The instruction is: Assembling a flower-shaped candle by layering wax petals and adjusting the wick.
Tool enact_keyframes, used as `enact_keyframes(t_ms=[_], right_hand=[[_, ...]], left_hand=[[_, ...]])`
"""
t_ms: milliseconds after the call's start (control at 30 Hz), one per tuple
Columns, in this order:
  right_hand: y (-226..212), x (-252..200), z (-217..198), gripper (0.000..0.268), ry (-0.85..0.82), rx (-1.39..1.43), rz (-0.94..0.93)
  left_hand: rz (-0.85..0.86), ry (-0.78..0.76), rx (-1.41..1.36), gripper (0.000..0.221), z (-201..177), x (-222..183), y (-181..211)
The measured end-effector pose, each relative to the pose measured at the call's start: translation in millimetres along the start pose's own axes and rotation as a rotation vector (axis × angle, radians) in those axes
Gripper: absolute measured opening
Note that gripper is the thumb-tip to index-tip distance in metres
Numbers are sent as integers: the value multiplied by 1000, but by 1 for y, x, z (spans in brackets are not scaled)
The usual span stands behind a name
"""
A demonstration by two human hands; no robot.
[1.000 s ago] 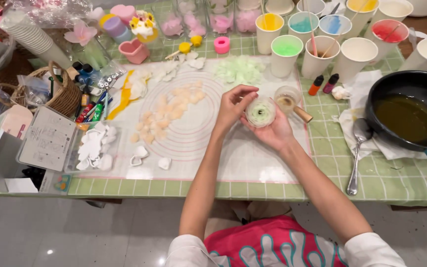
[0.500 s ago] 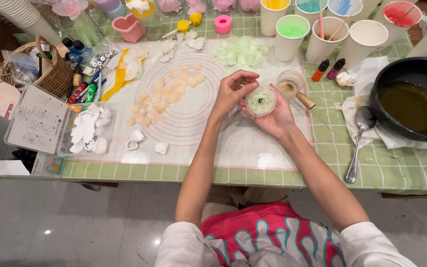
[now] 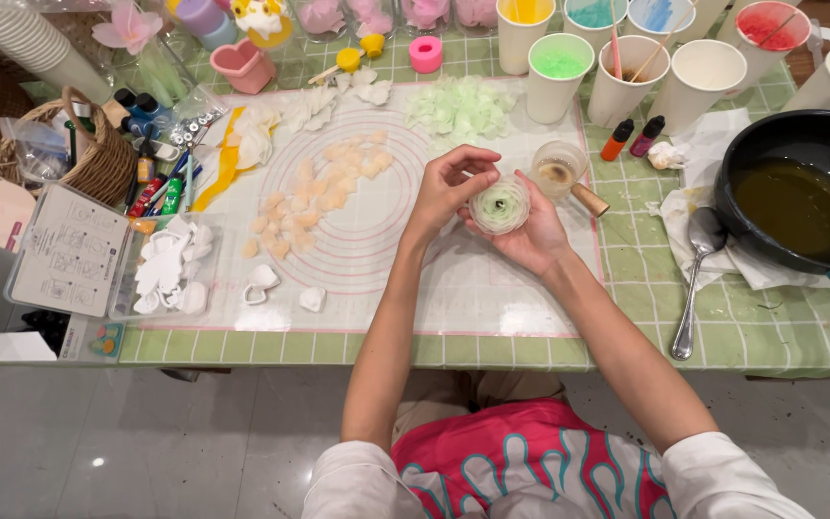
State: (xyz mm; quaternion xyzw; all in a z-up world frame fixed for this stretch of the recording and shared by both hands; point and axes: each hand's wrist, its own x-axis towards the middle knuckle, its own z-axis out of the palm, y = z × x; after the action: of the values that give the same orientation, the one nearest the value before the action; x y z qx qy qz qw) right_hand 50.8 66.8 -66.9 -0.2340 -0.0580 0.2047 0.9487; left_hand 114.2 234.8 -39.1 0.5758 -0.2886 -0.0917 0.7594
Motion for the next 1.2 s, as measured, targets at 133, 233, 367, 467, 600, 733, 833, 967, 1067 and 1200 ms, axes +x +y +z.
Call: enact_keyframes(t_ms=[133,233,367,467,600,733,833,967,1067,1200], right_hand=[[-1,2,-5,56,20,-25,8],[-1,2,-5,57,28,-19,16],[-1,2,-6,57,17,-33,12],[0,1,-8,57,11,-38,16],[-2,1,-5,58,0,-22,20],[0,0,-7,57,29,-12,27],[-1,0,-5,58,10,0,37],[-2,-2,1,59,29,-30,27],[-2,-3,1,60,25,-22,18],[-3,-4,1,59,12,14,35]], left_hand=[[0,-6,-18,22,-1,-1,0],[-7,0,-14,22,-2,-1,1],[-30,22,0,20,-1,0,1],[-62,35,5,19,0,-1,-2],[-22,-6,5,19,-3,0,-9],[-38,-10,4,19,-3,-2,-3],[-78,9,1,19,-2,-2,2],[-64,4,2,19,-2,-2,1],[-48,-6,7,18,-1,-2,0],[-25,-24,63,18,1,-3,4]])
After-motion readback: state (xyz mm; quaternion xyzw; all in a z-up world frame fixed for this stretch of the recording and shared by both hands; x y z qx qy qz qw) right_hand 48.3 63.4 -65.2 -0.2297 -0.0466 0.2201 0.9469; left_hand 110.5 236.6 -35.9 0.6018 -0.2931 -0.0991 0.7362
